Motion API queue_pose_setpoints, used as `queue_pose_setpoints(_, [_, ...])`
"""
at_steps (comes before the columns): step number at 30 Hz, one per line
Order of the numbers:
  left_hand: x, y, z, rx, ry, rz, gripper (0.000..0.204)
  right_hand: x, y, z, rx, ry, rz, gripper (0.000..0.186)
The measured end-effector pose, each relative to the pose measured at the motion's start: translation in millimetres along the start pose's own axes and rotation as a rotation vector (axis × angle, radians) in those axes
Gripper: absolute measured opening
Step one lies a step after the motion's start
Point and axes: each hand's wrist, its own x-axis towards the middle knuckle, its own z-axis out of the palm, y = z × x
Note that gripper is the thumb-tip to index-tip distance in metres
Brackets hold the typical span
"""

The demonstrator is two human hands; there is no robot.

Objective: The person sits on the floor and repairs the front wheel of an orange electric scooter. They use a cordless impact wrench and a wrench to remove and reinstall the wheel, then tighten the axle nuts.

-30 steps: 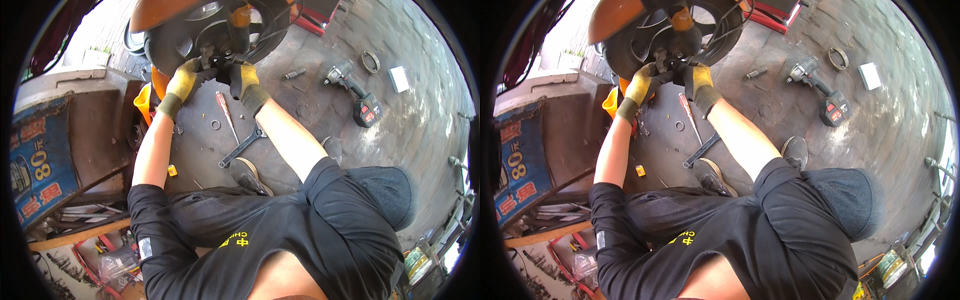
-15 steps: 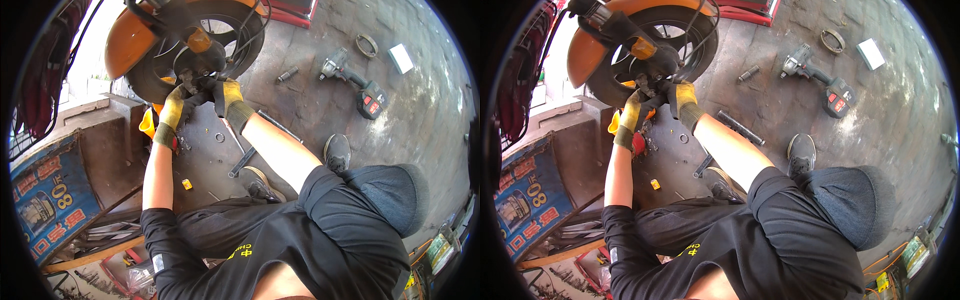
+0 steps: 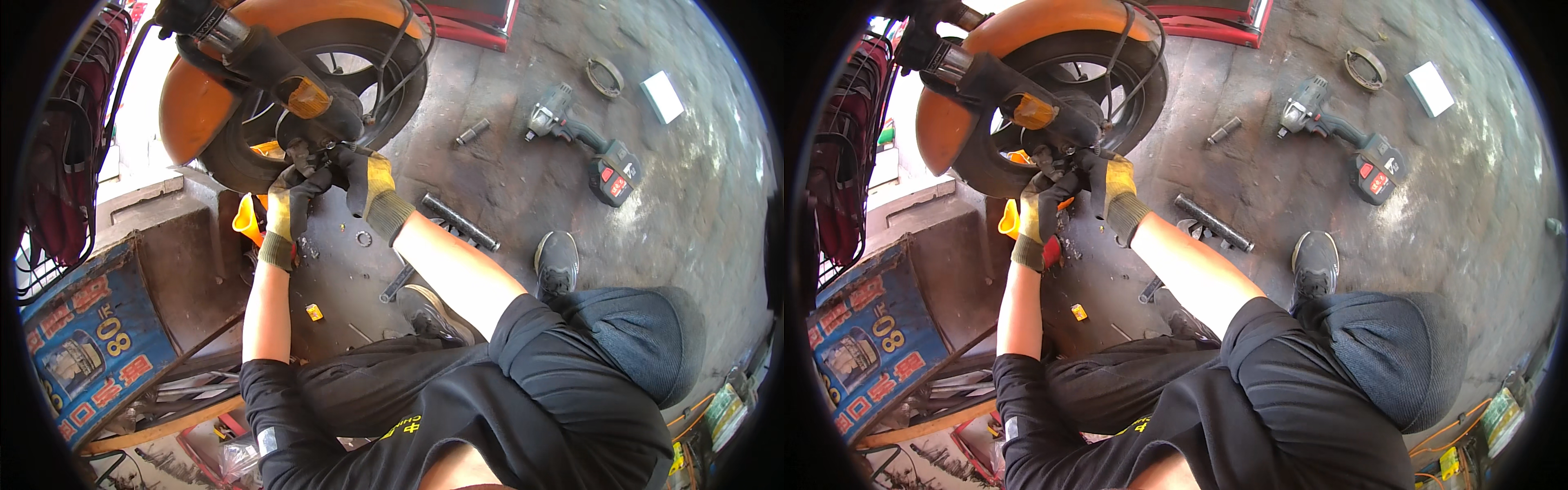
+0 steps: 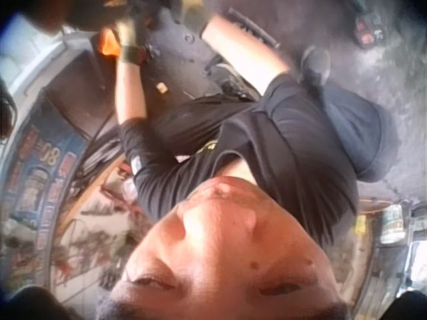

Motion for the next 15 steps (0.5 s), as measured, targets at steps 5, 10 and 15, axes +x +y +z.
queue_pose_setpoints(5, [0,-9,-3,0.077,0.009,0.058,0.031,2,1,-2,0.092,-0.042,0.078,0.019])
queue_pose_setpoints(10, [-1,1,3,-0.046,0.027,-0.104,0.037,11,15,-12,-0.270,-0.199,-0.191,0.024])
queue_pose_setpoints(15, [-6,16,4,0.003,-0.053,-0.133,0.041,20,25,-29,-0.953,-0.219,-0.600,0.022])
